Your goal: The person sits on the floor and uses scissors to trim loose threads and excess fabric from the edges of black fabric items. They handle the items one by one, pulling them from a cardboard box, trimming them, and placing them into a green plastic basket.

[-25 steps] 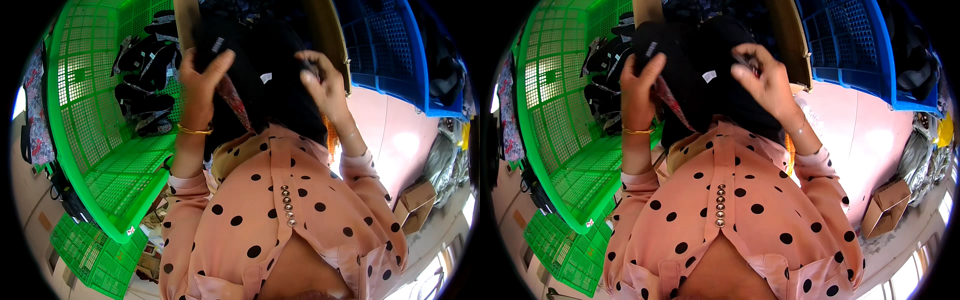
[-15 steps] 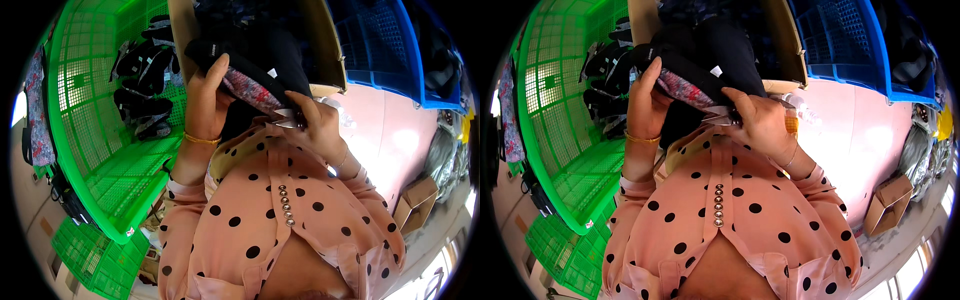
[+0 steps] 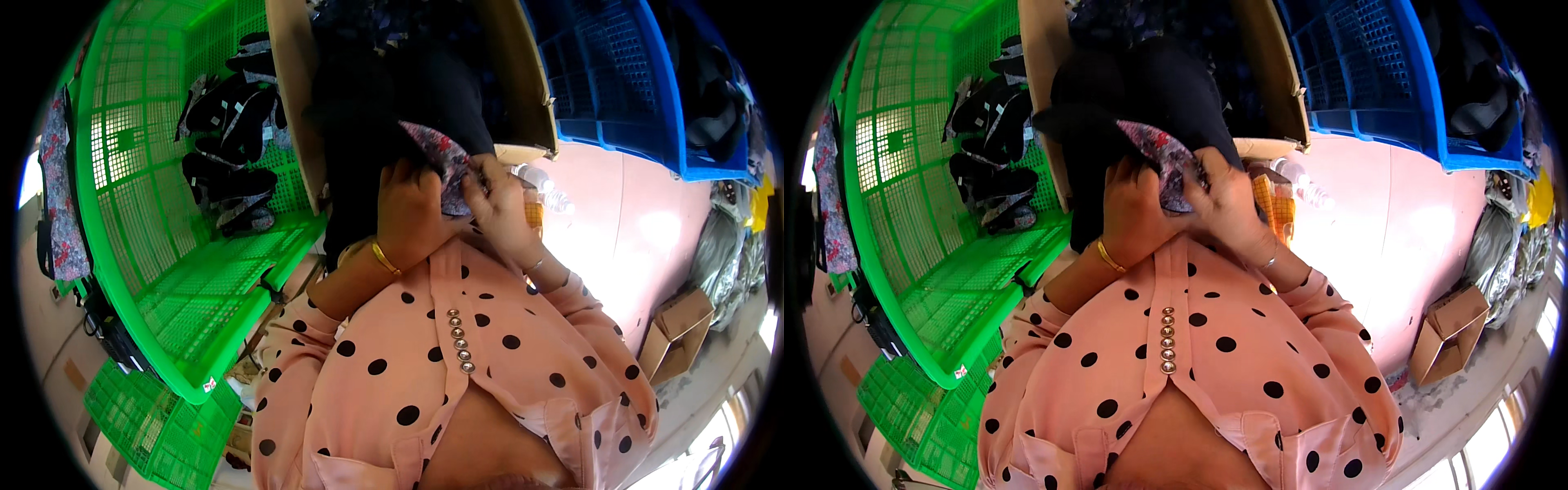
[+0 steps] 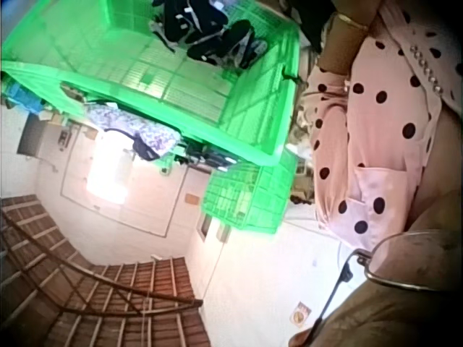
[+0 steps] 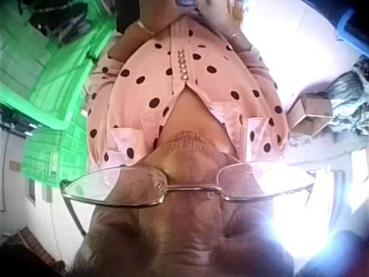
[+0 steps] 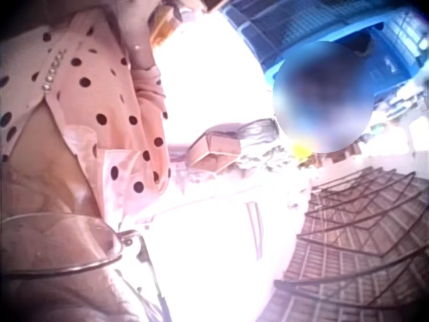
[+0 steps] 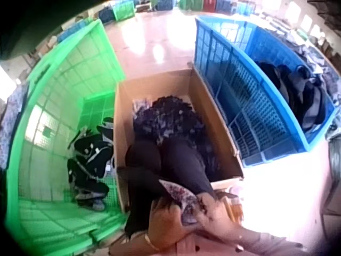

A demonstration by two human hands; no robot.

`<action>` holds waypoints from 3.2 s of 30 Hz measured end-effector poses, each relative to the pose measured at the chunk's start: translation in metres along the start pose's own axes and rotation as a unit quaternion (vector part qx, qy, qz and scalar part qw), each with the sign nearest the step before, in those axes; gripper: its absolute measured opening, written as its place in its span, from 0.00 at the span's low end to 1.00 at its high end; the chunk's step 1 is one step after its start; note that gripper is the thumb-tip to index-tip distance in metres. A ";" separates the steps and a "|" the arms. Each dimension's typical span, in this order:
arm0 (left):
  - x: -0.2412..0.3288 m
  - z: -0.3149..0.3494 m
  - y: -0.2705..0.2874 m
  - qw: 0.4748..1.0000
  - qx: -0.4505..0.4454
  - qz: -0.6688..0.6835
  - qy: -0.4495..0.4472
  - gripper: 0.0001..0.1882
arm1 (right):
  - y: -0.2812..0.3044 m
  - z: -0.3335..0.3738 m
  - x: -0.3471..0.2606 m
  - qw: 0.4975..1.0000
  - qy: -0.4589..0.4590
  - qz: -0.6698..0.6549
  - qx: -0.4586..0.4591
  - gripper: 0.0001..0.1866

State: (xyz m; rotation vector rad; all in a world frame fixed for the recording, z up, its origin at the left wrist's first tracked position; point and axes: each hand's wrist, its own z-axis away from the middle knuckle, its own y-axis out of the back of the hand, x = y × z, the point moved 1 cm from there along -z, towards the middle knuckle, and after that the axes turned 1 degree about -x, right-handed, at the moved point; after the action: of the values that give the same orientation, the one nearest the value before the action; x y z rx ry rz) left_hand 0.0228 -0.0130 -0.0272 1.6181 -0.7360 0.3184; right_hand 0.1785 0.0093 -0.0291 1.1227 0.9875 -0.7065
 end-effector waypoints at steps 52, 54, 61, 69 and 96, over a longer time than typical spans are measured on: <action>-0.046 -0.064 0.069 0.967 -0.110 0.218 0.071 0.08 | 0.020 -0.102 -0.047 0.962 0.025 -0.036 -0.271 0.16; -0.033 -0.056 0.080 0.960 -0.139 0.231 0.075 0.08 | 0.043 -0.089 -0.063 0.927 0.188 0.052 -0.321 0.19; -0.018 -0.033 0.086 0.953 -0.187 0.229 0.060 0.11 | 0.047 -0.054 -0.071 0.904 0.181 0.053 -0.385 0.27; 0.009 0.023 0.058 0.856 -0.267 0.425 0.124 0.08 | 0.053 0.019 -0.082 0.922 0.042 0.032 -0.385 0.24; -0.051 -0.018 0.074 0.865 -0.366 0.344 0.000 0.37 | 0.035 -0.060 -0.038 0.887 -0.102 -0.066 -0.446 0.10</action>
State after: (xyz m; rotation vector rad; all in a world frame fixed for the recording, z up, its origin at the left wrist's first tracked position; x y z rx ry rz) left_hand -0.0583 0.0162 0.0043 0.5938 -1.2459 0.4721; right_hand 0.1764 0.0767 0.0130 0.1681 1.0407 -0.3761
